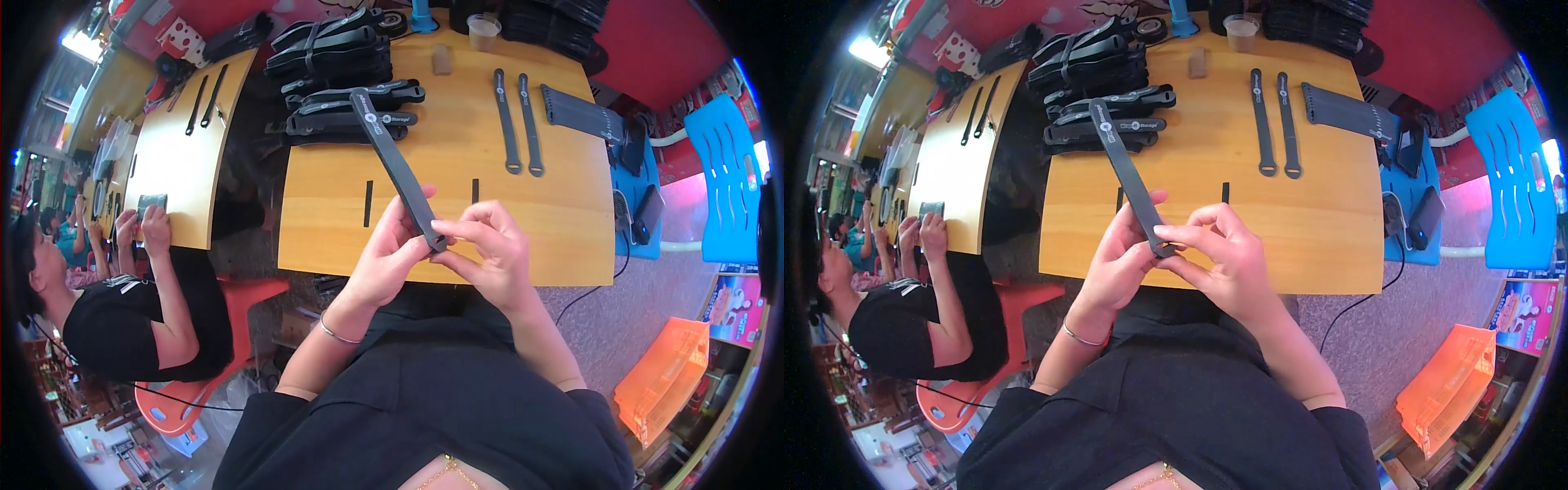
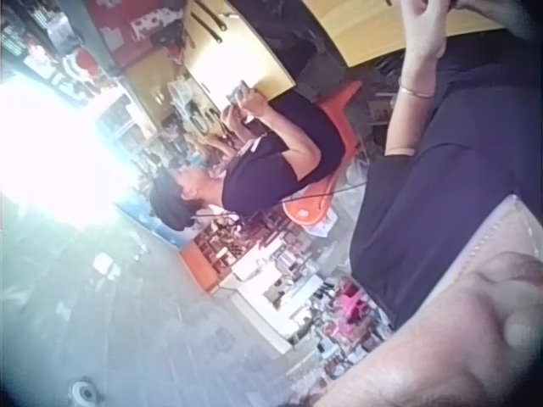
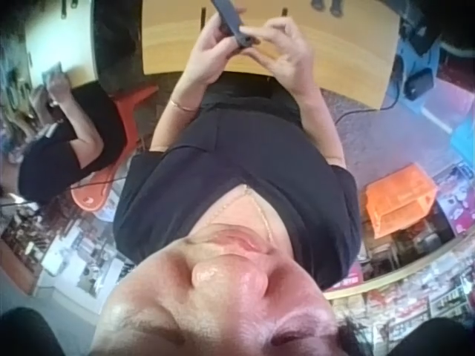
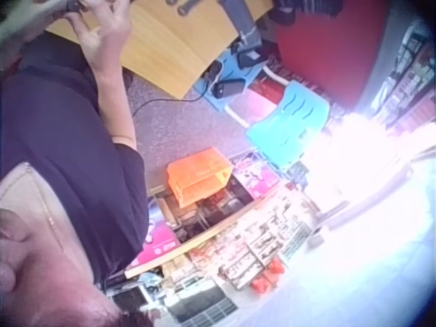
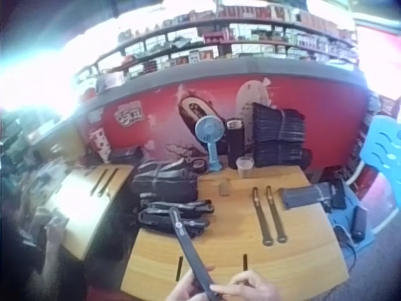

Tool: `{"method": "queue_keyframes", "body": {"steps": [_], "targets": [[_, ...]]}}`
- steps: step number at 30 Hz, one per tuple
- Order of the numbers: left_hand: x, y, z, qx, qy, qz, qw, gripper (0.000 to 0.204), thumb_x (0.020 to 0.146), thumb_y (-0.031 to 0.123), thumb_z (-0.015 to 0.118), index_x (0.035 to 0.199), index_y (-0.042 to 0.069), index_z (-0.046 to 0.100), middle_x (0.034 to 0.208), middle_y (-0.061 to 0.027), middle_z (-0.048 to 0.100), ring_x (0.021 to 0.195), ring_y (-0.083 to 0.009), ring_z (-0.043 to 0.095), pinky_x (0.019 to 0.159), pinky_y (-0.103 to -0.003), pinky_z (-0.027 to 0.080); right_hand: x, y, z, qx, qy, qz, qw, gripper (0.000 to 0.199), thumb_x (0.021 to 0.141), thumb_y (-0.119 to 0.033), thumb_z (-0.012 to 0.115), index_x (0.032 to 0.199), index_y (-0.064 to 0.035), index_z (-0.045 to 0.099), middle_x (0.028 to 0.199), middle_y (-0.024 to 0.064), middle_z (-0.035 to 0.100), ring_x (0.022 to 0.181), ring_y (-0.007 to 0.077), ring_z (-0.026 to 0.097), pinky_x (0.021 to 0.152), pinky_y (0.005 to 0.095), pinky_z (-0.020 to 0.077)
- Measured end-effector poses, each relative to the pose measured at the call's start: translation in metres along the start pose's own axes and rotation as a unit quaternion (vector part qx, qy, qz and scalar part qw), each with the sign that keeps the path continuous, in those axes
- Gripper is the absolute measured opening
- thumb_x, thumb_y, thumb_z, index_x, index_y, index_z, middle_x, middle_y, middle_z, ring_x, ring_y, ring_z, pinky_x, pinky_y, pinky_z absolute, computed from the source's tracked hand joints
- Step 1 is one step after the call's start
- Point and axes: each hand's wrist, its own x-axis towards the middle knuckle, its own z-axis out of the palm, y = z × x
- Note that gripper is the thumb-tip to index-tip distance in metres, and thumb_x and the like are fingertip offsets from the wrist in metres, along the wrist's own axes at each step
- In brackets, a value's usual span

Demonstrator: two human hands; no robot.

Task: Inspecting and preparing velcro storage straps at a workbench.

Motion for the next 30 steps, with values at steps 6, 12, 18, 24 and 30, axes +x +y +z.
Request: {"method": "queue_keyframes", "body": {"steps": [6, 12, 18, 24, 30], "targets": [[-0.002, 0.008, 0.012, 0.011, 0.038, -0.023, 0.999, 0.055, 0.086, 0.000, 0.038, 0.140, 0.001, 0.029, 0.102, -0.0078, 0.052, 0.083, -0.0148, 0.056, 0.074, -0.027, 0.048, 0.000, -0.010, 0.005, 0.076, -0.001, 0.081, 0.994, 0.019, 0.080, 0.006, 0.067, 0.093, -0.0064, 0.070, 0.096, 0.0051, 0.055, 0.073, 0.0085, 0.055, 0.059, 0.0191, 0.0410], [-0.016, 0.022, 0.000, 0.160, -0.137, -0.075, 0.975, 0.052, 0.087, -0.001, 0.035, 0.139, -0.002, 0.028, 0.089, -0.0060, 0.049, 0.074, -0.0123, 0.050, 0.067, -0.026, 0.046, 0.005, -0.001, -0.023, 0.053, 0.038, 0.105, 0.992, 0.010, 0.084, 0.007, 0.062, 0.086, -0.0022, 0.065, 0.094, 0.0049, 0.055, 0.069, 0.0081, 0.052, 0.060, 0.0199, 0.0410], [-0.019, 0.011, -0.009, 0.061, -0.145, -0.144, 0.977, 0.029, 0.096, 0.012, 0.041, 0.122, 0.000, 0.044, 0.078, -0.0008, 0.049, 0.064, -0.0084, 0.047, 0.060, -0.022, 0.042, 0.008, -0.018, -0.035, 0.061, -0.077, 0.080, 0.992, 0.017, 0.082, -0.003, 0.067, 0.099, -0.0027, 0.063, 0.096, 0.0117, 0.067, 0.084, 0.0229, 0.067, 0.070, 0.0287, 0.0525], [-0.009, -0.001, 0.005, 0.105, -0.046, -0.065, 0.991, 0.021, 0.097, 0.018, 0.050, 0.112, 0.003, 0.051, 0.067, 0.0038, 0.047, 0.056, -0.0037, 0.044, 0.051, -0.018, 0.038, 0.006, -0.033, -0.017, -0.107, -0.054, -0.034, 0.992, 0.046, 0.069, -0.020, 0.081, 0.110, -0.0077, 0.065, 0.095, 0.0099, 0.066, 0.080, 0.0234, 0.066, 0.067, 0.0301, 0.0521], [-0.010, 0.004, 0.005, 0.248, -0.057, -0.089, 0.963, 0.020, 0.095, 0.017, 0.053, 0.104, 0.000, 0.056, 0.070, 0.0005, 0.051, 0.063, -0.0097, 0.045, 0.057, -0.025, 0.039, -0.007, -0.014, -0.022, -0.009, -0.006, 0.031, 0.999, 0.024, 0.082, 0.004, 0.065, 0.104, -0.0080, 0.066, 0.089, 0.0062, 0.064, 0.081, 0.0172, 0.064, 0.067, 0.0276, 0.0501]]}}
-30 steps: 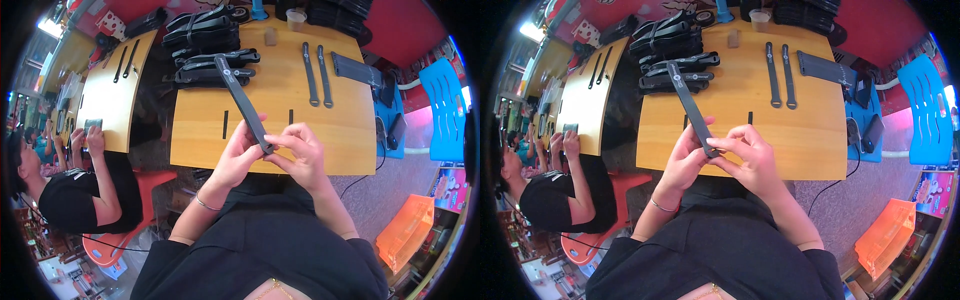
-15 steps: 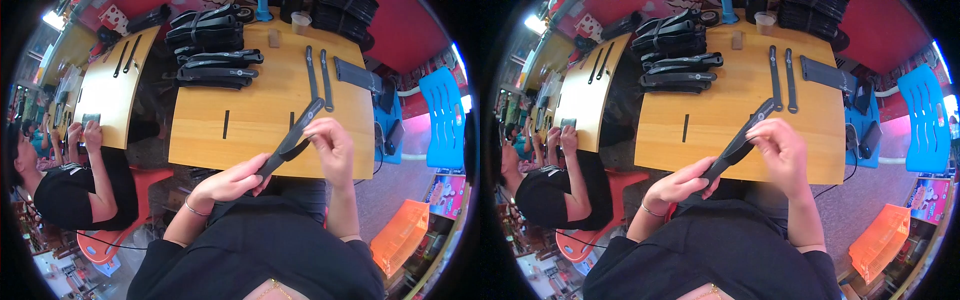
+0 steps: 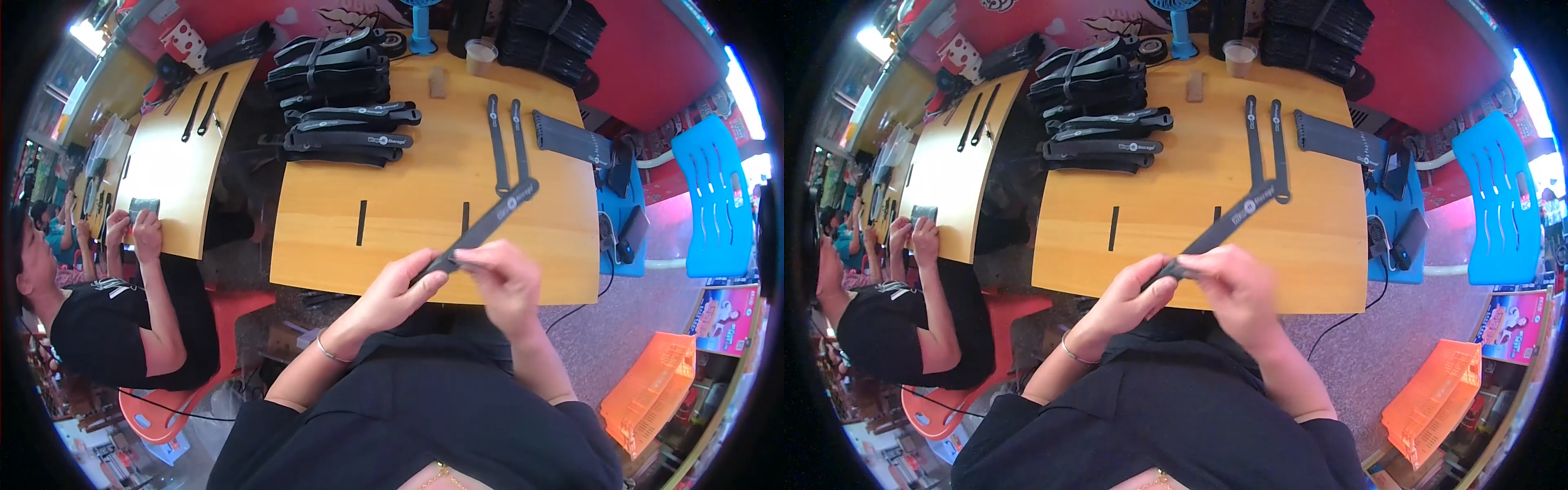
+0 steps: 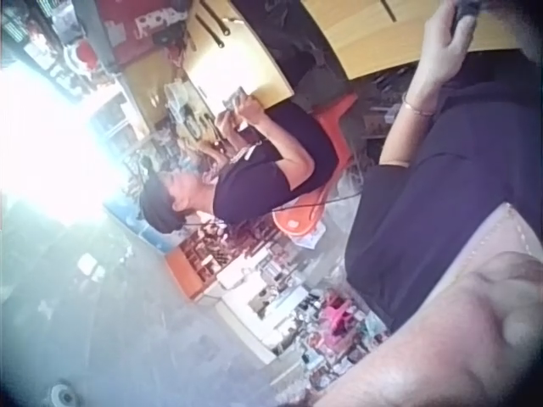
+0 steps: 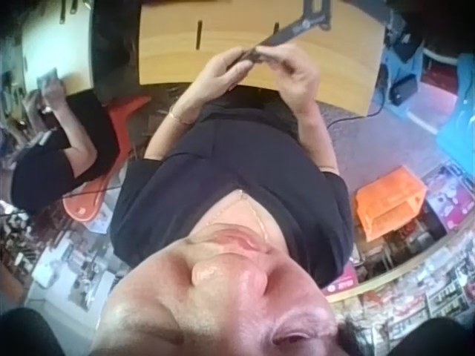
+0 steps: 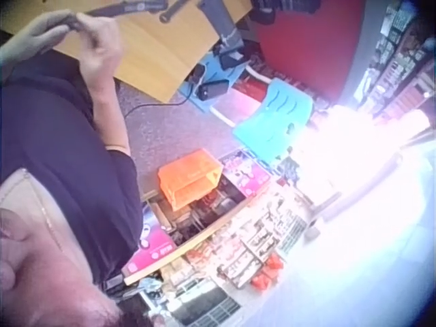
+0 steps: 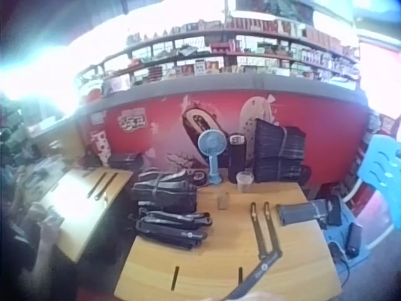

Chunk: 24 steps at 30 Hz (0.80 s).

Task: Inspecting and preparing velcro storage straps at a workbench.

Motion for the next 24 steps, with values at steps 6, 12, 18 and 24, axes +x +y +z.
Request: {"method": "queue_keyframes", "body": {"steps": [6, 12, 18, 24], "targets": [[-0.018, 0.012, -0.045, 0.109, -0.082, 0.037, 0.990, 0.023, 0.093, 0.019, 0.057, 0.105, -0.002, 0.057, 0.070, -0.0051, 0.052, 0.066, -0.0125, 0.048, 0.060, -0.027, 0.041, -0.002, 0.047, -0.085, 0.384, 0.270, 0.154, 0.870, 0.012, 0.093, -0.013, 0.060, 0.103, -0.0078, 0.062, 0.092, 0.0014, 0.065, 0.055, 0.0031, 0.040, 0.046, 0.0185, 0.0303], [-0.053, -0.011, -0.091, 0.008, -0.071, -0.009, 0.997, 0.022, 0.093, 0.016, 0.057, 0.104, -0.002, 0.059, 0.067, 0.0000, 0.050, 0.057, -0.0073, 0.044, 0.052, -0.021, 0.037, 0.042, 0.045, -0.159, 0.246, 0.535, 0.071, 0.805, 0.016, 0.093, -0.013, 0.059, 0.107, -0.0053, 0.061, 0.087, -0.0003, 0.064, 0.064, 0.0059, 0.056, 0.057, 0.0173, 0.0424], [-0.033, -0.014, -0.073, -0.305, 0.028, 0.064, 0.950, 0.049, 0.099, 0.032, 0.032, 0.118, -0.011, 0.047, 0.060, -0.0057, 0.046, 0.049, -0.0138, 0.042, 0.046, -0.026, 0.037, 0.106, 0.070, -0.092, -0.010, 0.199, -0.047, 0.979, 0.014, 0.091, 0.000, 0.059, 0.103, -0.0050, 0.062, 0.083, -0.0024, 0.063, 0.063, -0.0002, 0.045, 0.054, 0.0160, 0.0345], [-0.011, -0.008, -0.059, -0.380, 0.043, 0.143, 0.913, 0.048, 0.095, 0.031, 0.038, 0.123, -0.008, 0.042, 0.064, -0.0065, 0.047, 0.054, -0.0160, 0.045, 0.050, -0.027, 0.040, 0.135, 0.120, -0.053, -0.069, 0.087, -0.073, 0.991, 0.019, 0.084, 0.005, 0.063, 0.099, -0.0058, 0.069, 0.088, 0.0009, 0.069, 0.074, 0.0060, 0.061, 0.066, 0.0189, 0.0461]]}}
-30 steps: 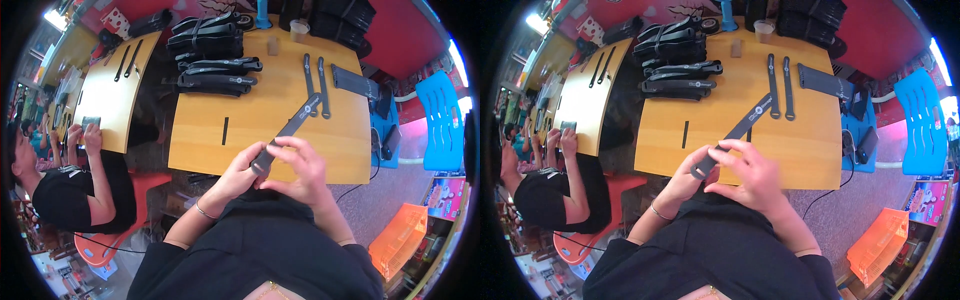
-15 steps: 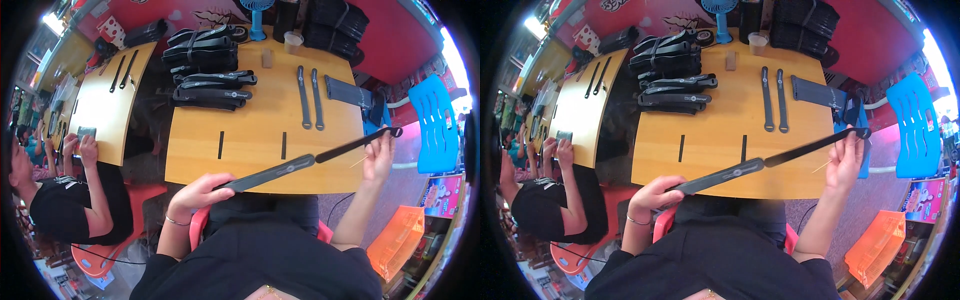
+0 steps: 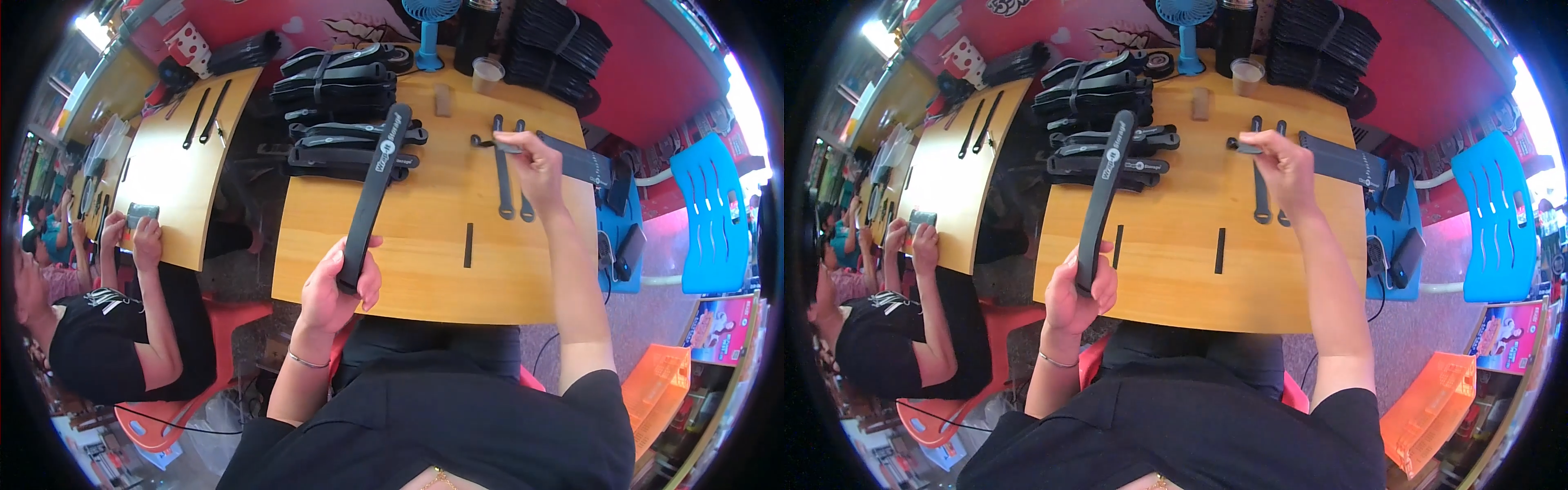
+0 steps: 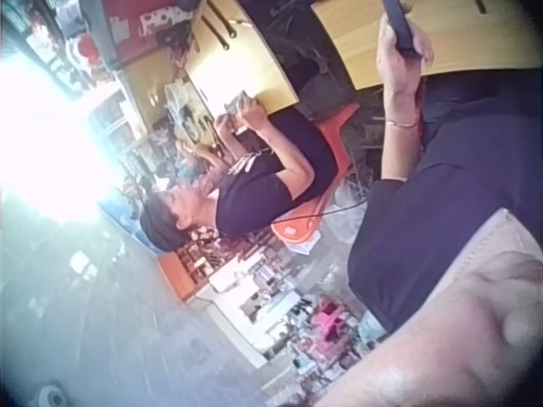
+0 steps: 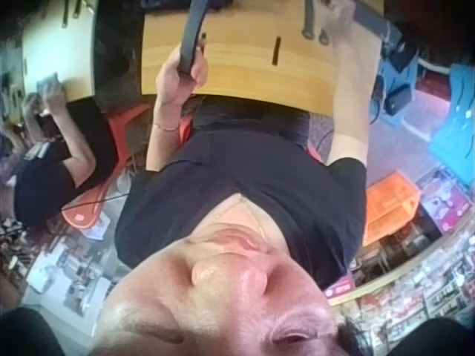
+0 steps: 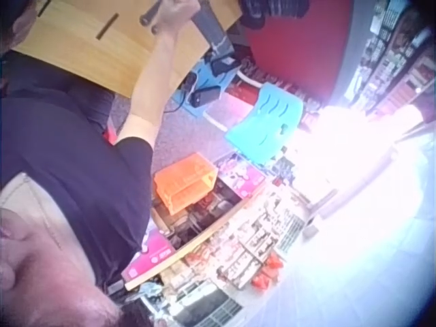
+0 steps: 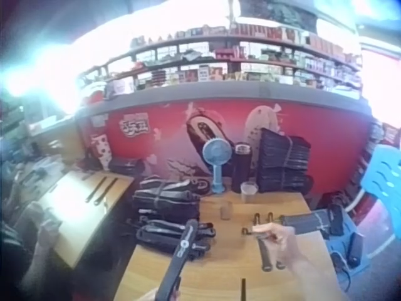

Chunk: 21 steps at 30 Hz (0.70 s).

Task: Inspecting and preparing velcro storage straps at a workbench.

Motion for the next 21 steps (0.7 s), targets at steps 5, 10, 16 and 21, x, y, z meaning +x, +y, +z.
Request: {"method": "queue_keyframes", "body": {"steps": [5, 10, 16, 21], "targets": [[0.006, -0.002, -0.003, -0.070, 0.029, 0.034, 0.996, 0.045, 0.094, 0.029, 0.039, 0.123, -0.004, 0.044, 0.068, -0.0069, 0.049, 0.061, -0.0166, 0.048, 0.052, -0.028, 0.040, -0.019, 0.032, 0.008, -0.119, -0.165, 0.048, 0.978, 0.022, 0.080, 0.001, 0.066, 0.098, -0.0108, 0.069, 0.100, 0.0082, 0.070, 0.089, 0.0237, 0.068, 0.073, 0.0312, 0.0545], [0.008, -0.005, -0.009, -0.060, 0.040, 0.064, 0.995, 0.044, 0.092, 0.026, 0.042, 0.124, -0.003, 0.044, 0.070, -0.0075, 0.050, 0.063, -0.0179, 0.049, 0.052, -0.027, 0.040, -0.028, 0.030, 0.006, -0.196, -0.242, 0.040, 0.950, 0.017, 0.082, -0.011, 0.065, 0.098, -0.0144, 0.069, 0.109, 0.0012, 0.068, 0.091, 0.0226, 0.066, 0.076, 0.0319, 0.0531], [0.012, -0.010, -0.009, -0.055, 0.033, 0.054, 0.996, 0.044, 0.092, 0.026, 0.044, 0.126, -0.001, 0.043, 0.071, -0.0082, 0.051, 0.063, -0.0176, 0.049, 0.052, -0.026, 0.040, -0.027, 0.027, 0.004, -0.234, -0.230, -0.008, 0.945, 0.021, 0.083, -0.022, 0.065, 0.102, -0.0149, 0.069, 0.116, -0.0001, 0.065, 0.092, 0.0219, 0.064, 0.079, 0.0325, 0.0517], [0.010, -0.008, -0.001, -0.050, 0.029, 0.048, 0.997, 0.043, 0.095, 0.025, 0.045, 0.130, 0.001, 0.041, 0.079, -0.0087, 0.052, 0.069, -0.0169, 0.051, 0.049, -0.023, 0.043, -0.031, 0.024, 0.010, -0.311, -0.248, -0.008, 0.917, 0.029, 0.081, -0.026, 0.068, 0.108, -0.0150, 0.068, 0.118, -0.0006, 0.064, 0.098, 0.0218, 0.062, 0.082, 0.0332, 0.0512]]}}
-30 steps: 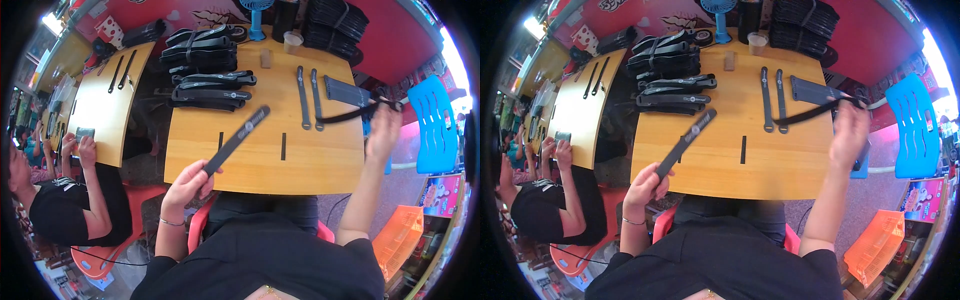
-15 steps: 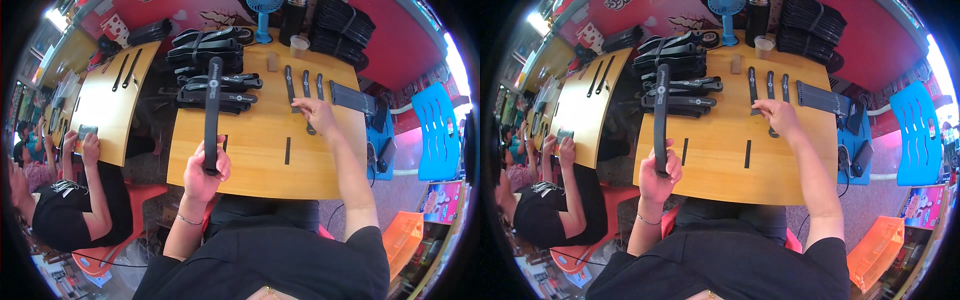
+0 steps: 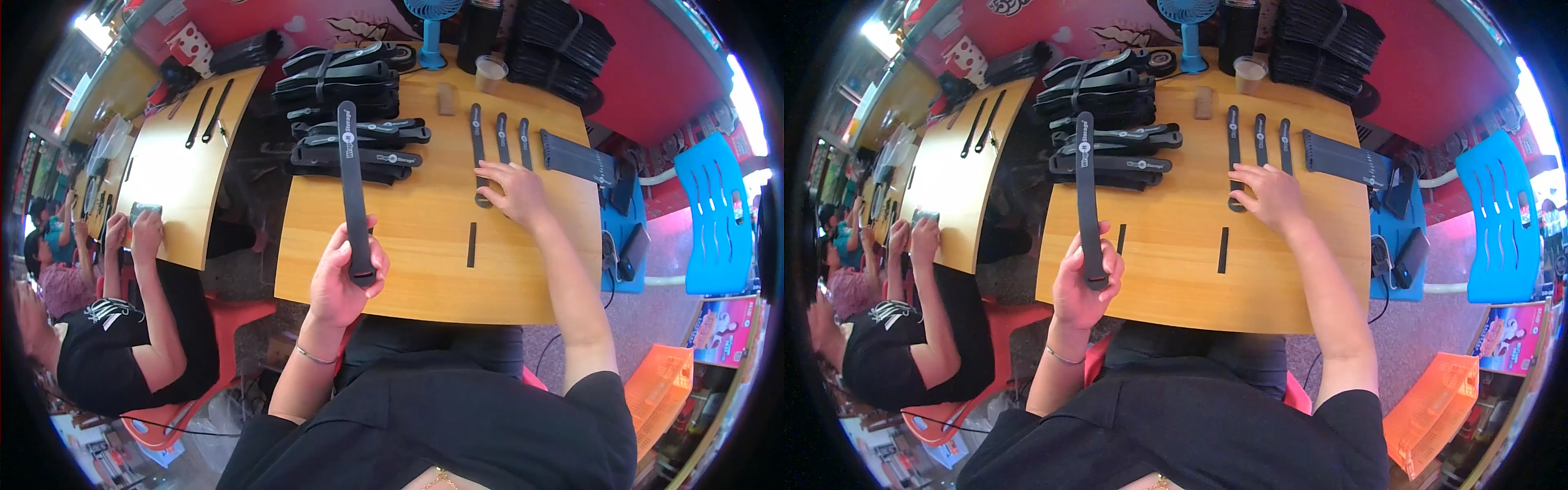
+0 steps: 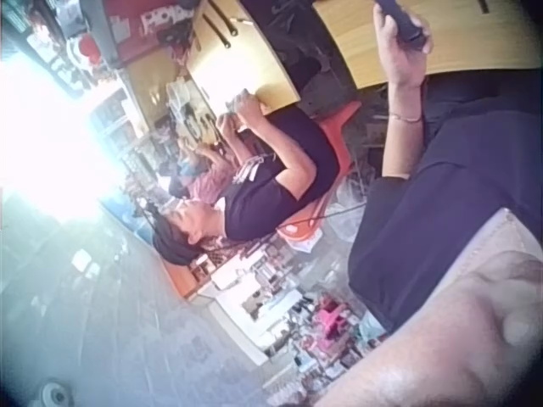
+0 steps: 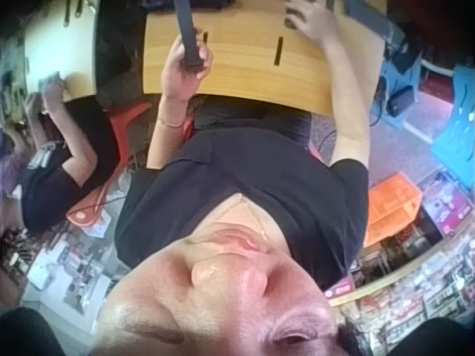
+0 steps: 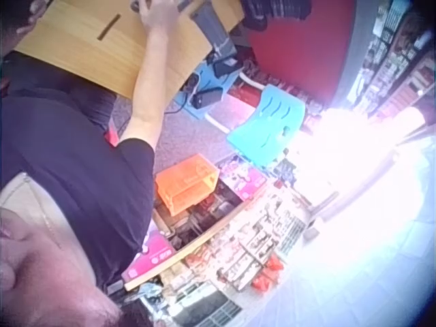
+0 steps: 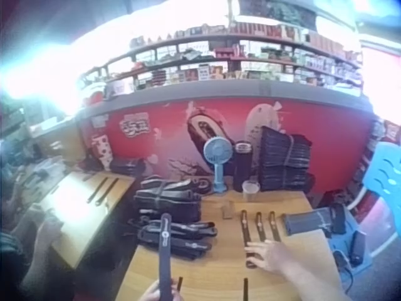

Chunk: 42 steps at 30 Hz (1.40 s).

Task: Inspecting and preparing velcro storage straps at a workbench.

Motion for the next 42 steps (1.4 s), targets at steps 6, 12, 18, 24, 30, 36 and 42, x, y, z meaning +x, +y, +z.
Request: {"method": "queue_keyframes", "body": {"steps": [6, 12, 18, 24, 30, 36, 42], "targets": [[-0.002, -0.010, 0.000, -0.014, -0.047, 0.008, 0.999, 0.044, 0.099, 0.020, 0.048, 0.137, 0.003, 0.035, 0.101, -0.0136, 0.059, 0.091, -0.0232, 0.062, 0.065, -0.030, 0.056, -0.011, 0.000, -0.004, -0.012, 0.045, -0.010, 0.999, 0.031, 0.082, -0.028, 0.068, 0.109, -0.0142, 0.068, 0.111, 0.0013, 0.067, 0.097, 0.0225, 0.063, 0.080, 0.0331, 0.0511], [0.004, -0.026, 0.018, -0.042, -0.016, 0.051, 0.998, 0.045, 0.094, 0.009, 0.055, 0.135, 0.003, 0.039, 0.112, -0.0152, 0.059, 0.107, -0.0301, 0.061, 0.084, -0.042, 0.057, -0.034, -0.094, -0.046, 0.180, 0.117, 0.036, 0.976, 0.039, 0.088, -0.015, 0.061, 0.126, -0.0105, 0.058, 0.095, 0.0054, 0.068, 0.080, 0.0247, 0.062, 0.070, 0.0352, 0.0488], [0.008, -0.037, 0.031, -0.026, 0.002, 0.097, 0.995, 0.035, 0.091, 0.001, 0.057, 0.124, 0.007, 0.047, 0.112, -0.0130, 0.060, 0.111, -0.0290, 0.059, 0.093, -0.046, 0.053, -0.066, -0.178, -0.068, 0.242, 0.069, 0.032, 0.967, 0.048, 0.086, 0.000, 0.059, 0.133, -0.0076, 0.052, 0.091, 0.0077, 0.068, 0.073, 0.0224, 0.061, 0.064, 0.0336, 0.0490], [0.006, -0.043, 0.041, 0.017, 0.008, 0.146, 0.989, 0.037, 0.085, -0.005, 0.063, 0.117, 0.008, 0.050, 0.110, -0.0112, 0.062, 0.110, -0.0258, 0.059, 0.094, -0.041, 0.051, -0.077, -0.183, -0.051, 0.309, 0.124, 0.024, 0.943, 0.052, 0.084, 0.002, 0.061, 0.134, -0.0089, 0.050, 0.093, 0.0116, 0.069, 0.075, 0.0248, 0.067, 0.065, 0.0346, 0.0516], [0.003, -0.047, 0.040, 0.061, 0.029, 0.181, 0.981, 0.037, 0.082, -0.009, 0.065, 0.114, 0.005, 0.052, 0.107, -0.0106, 0.063, 0.108, -0.0246, 0.060, 0.093, -0.036, 0.051, -0.077, -0.185, -0.046, 0.304, 0.128, 0.034, 0.943, 0.052, 0.084, 0.001, 0.062, 0.134, -0.0115, 0.050, 0.085, 0.0147, 0.069, 0.076, 0.0264, 0.068, 0.063, 0.0349, 0.0521], [0.003, -0.048, 0.039, 0.144, 0.026, 0.234, 0.961, 0.038, 0.080, -0.011, 0.066, 0.112, 0.003, 0.052, 0.106, -0.0099, 0.060, 0.108, -0.0253, 0.060, 0.093, -0.036, 0.050, -0.079, -0.185, -0.046, 0.322, 0.122, 0.047, 0.938, 0.050, 0.086, 0.000, 0.059, 0.134, -0.0118, 0.050, 0.087, 0.0157, 0.069, 0.075, 0.0272, 0.069, 0.064, 0.0351, 0.0524], [0.003, -0.054, 0.036, 0.300, 0.028, 0.355, 0.885, 0.039, 0.076, -0.012, 0.070, 0.108, 0.004, 0.053, 0.104, -0.0100, 0.057, 0.108, -0.0290, 0.059, 0.091, -0.037, 0.050, -0.078, -0.191, -0.054, 0.393, 0.042, 0.151, 0.906, 0.041, 0.089, 0.003, 0.054, 0.127, -0.0104, 0.051, 0.085, 0.0137, 0.070, 0.078, 0.0249, 0.070, 0.065, 0.0313, 0.0527]]}}
